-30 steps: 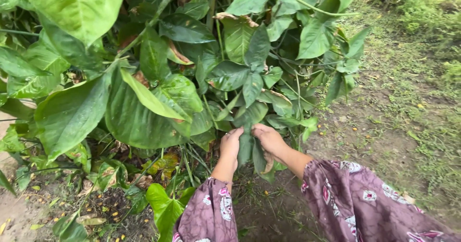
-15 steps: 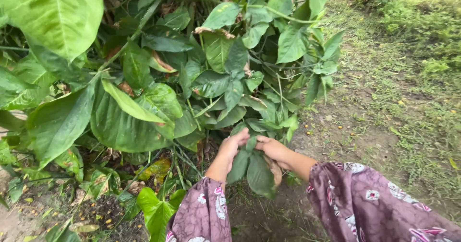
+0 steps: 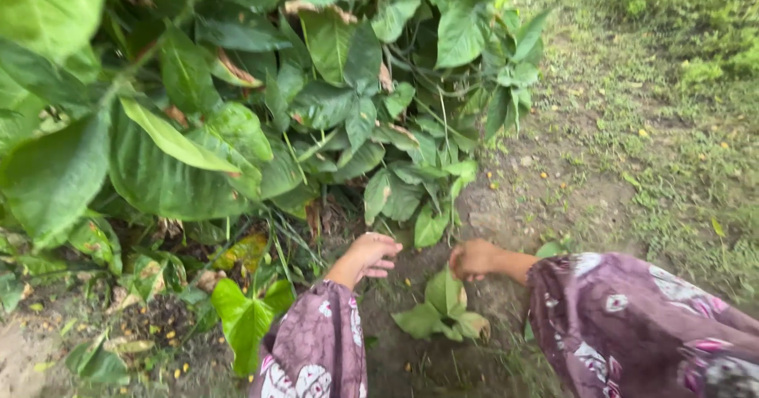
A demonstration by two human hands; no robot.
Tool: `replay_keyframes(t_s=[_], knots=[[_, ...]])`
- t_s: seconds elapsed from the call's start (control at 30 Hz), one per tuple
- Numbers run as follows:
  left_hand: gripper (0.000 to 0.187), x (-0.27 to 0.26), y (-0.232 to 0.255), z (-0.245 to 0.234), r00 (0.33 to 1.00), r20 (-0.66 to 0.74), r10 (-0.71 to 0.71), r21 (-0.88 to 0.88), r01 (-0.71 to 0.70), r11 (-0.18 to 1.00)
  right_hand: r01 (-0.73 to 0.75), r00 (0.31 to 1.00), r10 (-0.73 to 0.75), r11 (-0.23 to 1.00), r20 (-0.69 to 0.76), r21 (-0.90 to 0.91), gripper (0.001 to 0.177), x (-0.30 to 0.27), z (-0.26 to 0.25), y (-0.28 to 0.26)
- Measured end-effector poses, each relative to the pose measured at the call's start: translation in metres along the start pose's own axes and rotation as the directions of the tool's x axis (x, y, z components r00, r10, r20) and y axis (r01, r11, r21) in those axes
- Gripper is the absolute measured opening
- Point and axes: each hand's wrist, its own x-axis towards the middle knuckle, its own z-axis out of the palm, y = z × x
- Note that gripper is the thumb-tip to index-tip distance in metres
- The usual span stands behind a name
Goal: Prune or pick leaves from a green leafy plant in an outdoor garden.
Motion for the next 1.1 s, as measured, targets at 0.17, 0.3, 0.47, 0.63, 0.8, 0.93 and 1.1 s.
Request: replay_keyframes(t_s=[0.17,0.3,0.47,0.63,0.8,0.93,1.1], knots=[[0.058,0.022,-0.048,0.045,0.998,0.066,-0.003,0.119,-0.005,0.993,0.089,0.995,-0.027,0.727,0.1,-0.681,0.072,-0.057,0.046,-0.032],[0.063,0.055,-0.111,0.099,0.989,0.149,0.004,0.157,-0.027,0.987,0.084,0.996,-0.086,0.649,0.036,-0.756,0.08,-0.091,0.076,-0.053],[0.076,0.04,-0.114,0.124,0.999,0.013,0.051,0.605,-0.048,0.795,0.098,0.979,-0.198,0.645,-0.042,-0.758,0.054,-0.072,0.097,-0.017],[0.103,0.009,-0.078,0.124,0.997,-0.059,0.048,0.69,0.006,0.724,0.152,0.949,-0.302,0.686,-0.088,-0.711,0.023,-0.026,0.075,0.014],[0.036,0.024,-0.063,0.118,0.925,-0.246,0.288,0.599,-0.089,0.796,0.293,0.948,-0.297,0.954,-0.112,-0.057,0.031,-0.005,-0.005,0.028],[0.033,0.045,-0.04,0.139,0.89,-0.165,0.424,0.422,-0.325,0.846,-0.017,0.999,0.026,0.943,-0.023,0.332,0.049,-0.102,-0.079,-0.024],[0.027,0.048,-0.003,0.215,0.959,0.036,0.281,-0.177,-0.271,0.946,-0.22,0.952,0.149,0.94,0.267,0.261,0.065,-0.124,-0.154,0.047]])
